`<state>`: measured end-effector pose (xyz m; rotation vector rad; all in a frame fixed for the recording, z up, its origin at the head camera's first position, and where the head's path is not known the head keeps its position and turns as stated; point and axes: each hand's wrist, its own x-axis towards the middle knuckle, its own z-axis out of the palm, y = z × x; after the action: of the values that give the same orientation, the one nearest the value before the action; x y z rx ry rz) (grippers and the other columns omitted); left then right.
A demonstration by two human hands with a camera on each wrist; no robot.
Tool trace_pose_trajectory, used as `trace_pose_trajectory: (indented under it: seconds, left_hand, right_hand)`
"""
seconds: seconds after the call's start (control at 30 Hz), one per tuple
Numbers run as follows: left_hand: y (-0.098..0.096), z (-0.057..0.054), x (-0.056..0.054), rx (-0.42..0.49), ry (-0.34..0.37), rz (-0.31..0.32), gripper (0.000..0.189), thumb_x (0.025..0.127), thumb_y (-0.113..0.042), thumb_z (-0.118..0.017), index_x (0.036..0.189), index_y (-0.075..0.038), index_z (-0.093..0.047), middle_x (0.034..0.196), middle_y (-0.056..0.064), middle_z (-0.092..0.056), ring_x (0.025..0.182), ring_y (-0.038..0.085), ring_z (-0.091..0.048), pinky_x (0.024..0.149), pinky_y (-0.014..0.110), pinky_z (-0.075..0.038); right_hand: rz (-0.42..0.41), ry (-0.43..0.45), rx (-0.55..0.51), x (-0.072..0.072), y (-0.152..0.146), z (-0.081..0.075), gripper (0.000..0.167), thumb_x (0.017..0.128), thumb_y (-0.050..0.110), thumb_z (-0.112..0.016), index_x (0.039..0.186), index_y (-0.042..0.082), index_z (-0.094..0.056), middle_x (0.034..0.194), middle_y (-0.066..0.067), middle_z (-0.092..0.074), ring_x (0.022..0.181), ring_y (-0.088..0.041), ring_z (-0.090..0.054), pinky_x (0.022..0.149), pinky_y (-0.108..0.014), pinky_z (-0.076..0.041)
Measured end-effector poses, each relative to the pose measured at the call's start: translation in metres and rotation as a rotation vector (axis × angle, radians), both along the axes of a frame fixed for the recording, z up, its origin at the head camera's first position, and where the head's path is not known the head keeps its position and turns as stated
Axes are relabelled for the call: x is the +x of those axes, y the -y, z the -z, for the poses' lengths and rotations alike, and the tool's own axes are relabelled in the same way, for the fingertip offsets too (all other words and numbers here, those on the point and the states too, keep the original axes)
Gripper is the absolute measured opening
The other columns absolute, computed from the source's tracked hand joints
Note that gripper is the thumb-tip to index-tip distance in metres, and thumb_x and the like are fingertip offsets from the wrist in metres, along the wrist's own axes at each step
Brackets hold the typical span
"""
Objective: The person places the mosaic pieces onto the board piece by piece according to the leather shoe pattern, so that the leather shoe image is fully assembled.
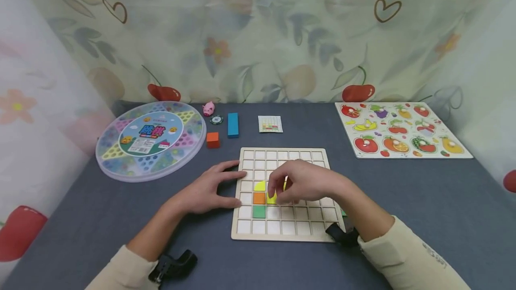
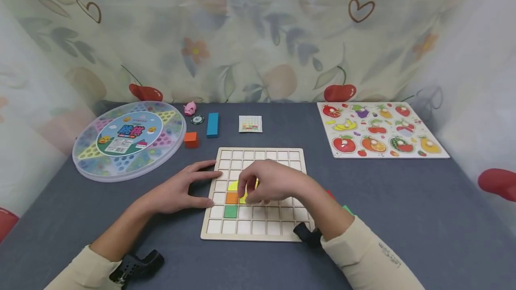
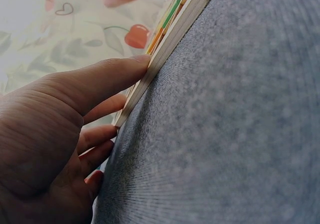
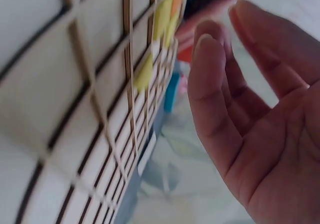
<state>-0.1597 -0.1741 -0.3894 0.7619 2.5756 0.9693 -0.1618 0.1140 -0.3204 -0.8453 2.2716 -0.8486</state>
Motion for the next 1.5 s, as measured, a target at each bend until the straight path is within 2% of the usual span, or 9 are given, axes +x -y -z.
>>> trace_pose_trajectory:
  seconds: [0.13, 0.37, 0.7, 1.1, 1.5]
  left_hand:
    - [0.001, 0.002, 0.001, -0.001, 0.011, 0.001, 0.071, 0.09, -0.041, -0.079, 0.153, -0.021, -0.054, 0.169, 0.008, -0.03, 0.152, 0.039, -0.027, 0.117, 0.067, -0.029]
    - [-0.001, 0.003, 0.002, -0.003, 0.02, 0.002, 0.071, 0.09, -0.042, -0.079, 0.153, -0.021, -0.053, 0.169, 0.008, -0.029, 0.151, 0.039, -0.027, 0.117, 0.067, -0.029]
    - [-0.001, 0.001, 0.0, -0.018, 0.028, -0.001, 0.072, 0.091, -0.043, -0.078, 0.154, -0.022, -0.052, 0.169, 0.008, -0.028, 0.152, 0.039, -0.026, 0.117, 0.067, -0.028]
    - [0.0, 0.002, 0.0, -0.012, 0.029, -0.004, 0.072, 0.091, -0.042, -0.079, 0.154, -0.021, -0.052, 0.169, 0.008, -0.027, 0.152, 0.04, -0.026, 0.117, 0.068, -0.027]
    - [0.0, -0.001, 0.0, -0.014, 0.027, -0.004, 0.072, 0.09, -0.042, -0.079, 0.154, -0.021, -0.052, 0.17, 0.008, -0.027, 0.153, 0.04, -0.025, 0.118, 0.068, -0.026]
  right_hand:
    - [0.005, 0.007, 0.008, 0.001, -0.022, -0.005, 0.009, 0.091, 0.006, -0.073, 0.095, 0.013, -0.076, 0.085, 0.003, -0.069, 0.075, -0.018, -0.064, 0.066, -0.032, -0.055]
    - [0.063, -0.008, 0.028, 0.007, -0.068, -0.008, 0.004, 0.093, 0.015, -0.076, 0.097, 0.015, -0.076, 0.091, 0.003, -0.07, 0.084, -0.02, -0.066, 0.071, -0.031, -0.054]
    - [0.14, 0.015, 0.037, 0.013, -0.118, -0.003, 0.012, 0.093, 0.02, -0.077, 0.104, 0.014, -0.075, 0.094, 0.001, -0.07, 0.085, -0.019, -0.065, 0.073, -0.029, -0.055]
    - [0.172, 0.019, 0.052, 0.018, -0.138, 0.012, 0.018, 0.09, 0.021, -0.08, 0.105, 0.012, -0.074, 0.088, 0.002, -0.068, 0.081, -0.013, -0.062, 0.071, -0.026, -0.053]
    - [0.184, 0.008, 0.118, 0.021, -0.15, 0.021, 0.015, 0.085, 0.017, -0.082, 0.097, 0.015, -0.074, 0.082, 0.004, -0.065, 0.076, -0.012, -0.06, 0.067, -0.026, -0.051]
